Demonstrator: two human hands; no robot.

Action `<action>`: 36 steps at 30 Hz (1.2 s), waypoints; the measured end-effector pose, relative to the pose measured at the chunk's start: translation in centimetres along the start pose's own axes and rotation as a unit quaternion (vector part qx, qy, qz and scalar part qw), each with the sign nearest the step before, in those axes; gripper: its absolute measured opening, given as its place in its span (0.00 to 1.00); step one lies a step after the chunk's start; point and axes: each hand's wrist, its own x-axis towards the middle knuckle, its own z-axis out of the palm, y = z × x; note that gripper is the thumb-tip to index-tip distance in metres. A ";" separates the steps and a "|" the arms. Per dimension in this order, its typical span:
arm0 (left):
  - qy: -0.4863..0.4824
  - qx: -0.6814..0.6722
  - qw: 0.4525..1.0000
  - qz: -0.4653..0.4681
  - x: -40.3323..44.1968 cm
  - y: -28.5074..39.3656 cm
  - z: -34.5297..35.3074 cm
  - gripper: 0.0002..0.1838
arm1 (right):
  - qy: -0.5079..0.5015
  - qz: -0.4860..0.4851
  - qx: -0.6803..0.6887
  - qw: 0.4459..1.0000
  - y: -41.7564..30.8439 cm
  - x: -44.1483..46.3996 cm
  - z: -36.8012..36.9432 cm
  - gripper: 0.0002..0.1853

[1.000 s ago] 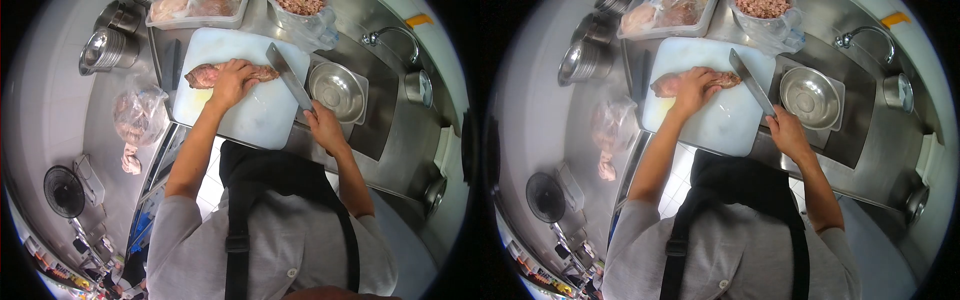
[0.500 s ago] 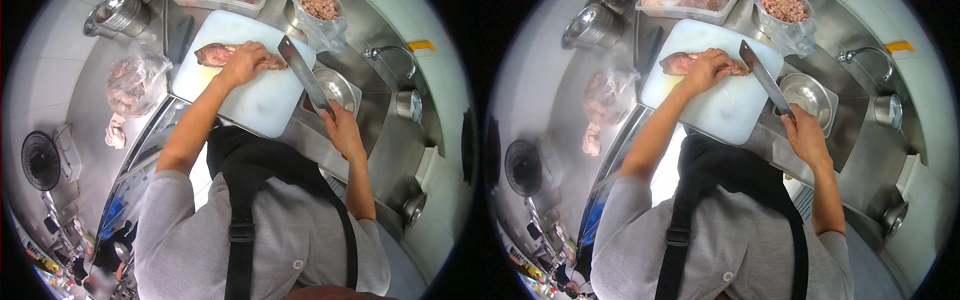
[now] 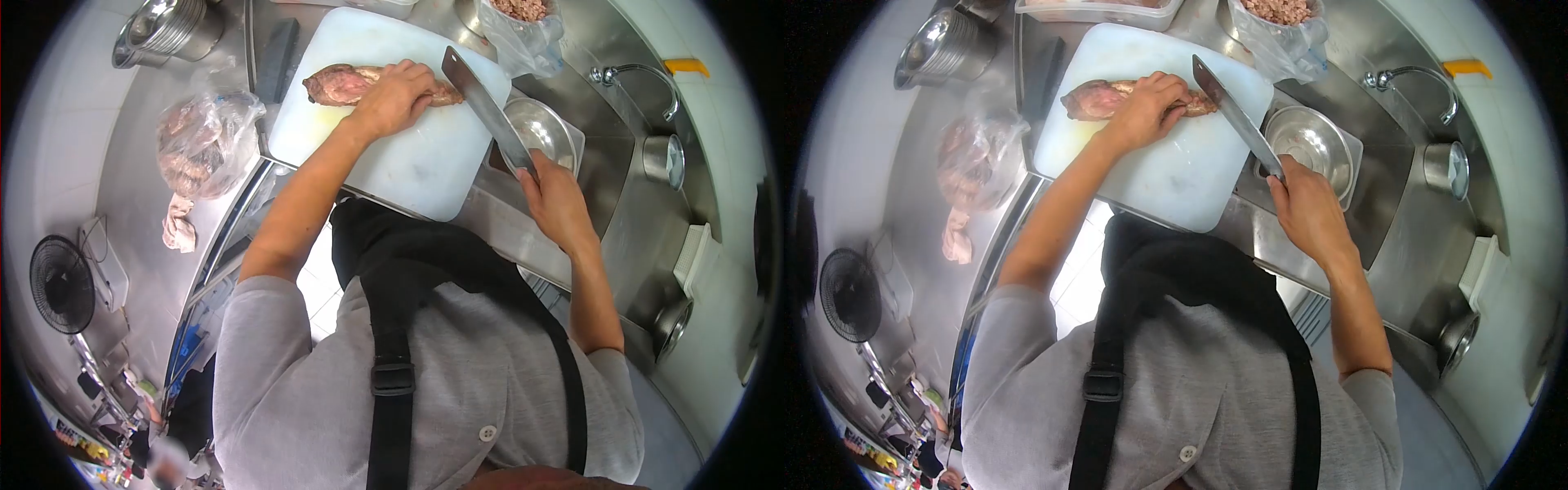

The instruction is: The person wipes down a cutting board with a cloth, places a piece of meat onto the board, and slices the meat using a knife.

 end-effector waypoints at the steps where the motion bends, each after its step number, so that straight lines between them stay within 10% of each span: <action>1: -0.001 0.001 1.000 -0.002 0.0 0.0 0.0 0.09 | -0.005 -0.003 -0.004 1.000 0.2 0.3 0.1 0.13; 36: -0.040 0.010 0.999 -0.012 0.6 0.0 0.0 0.12 | -0.073 -0.005 0.030 0.997 4.1 11.6 8.5 0.13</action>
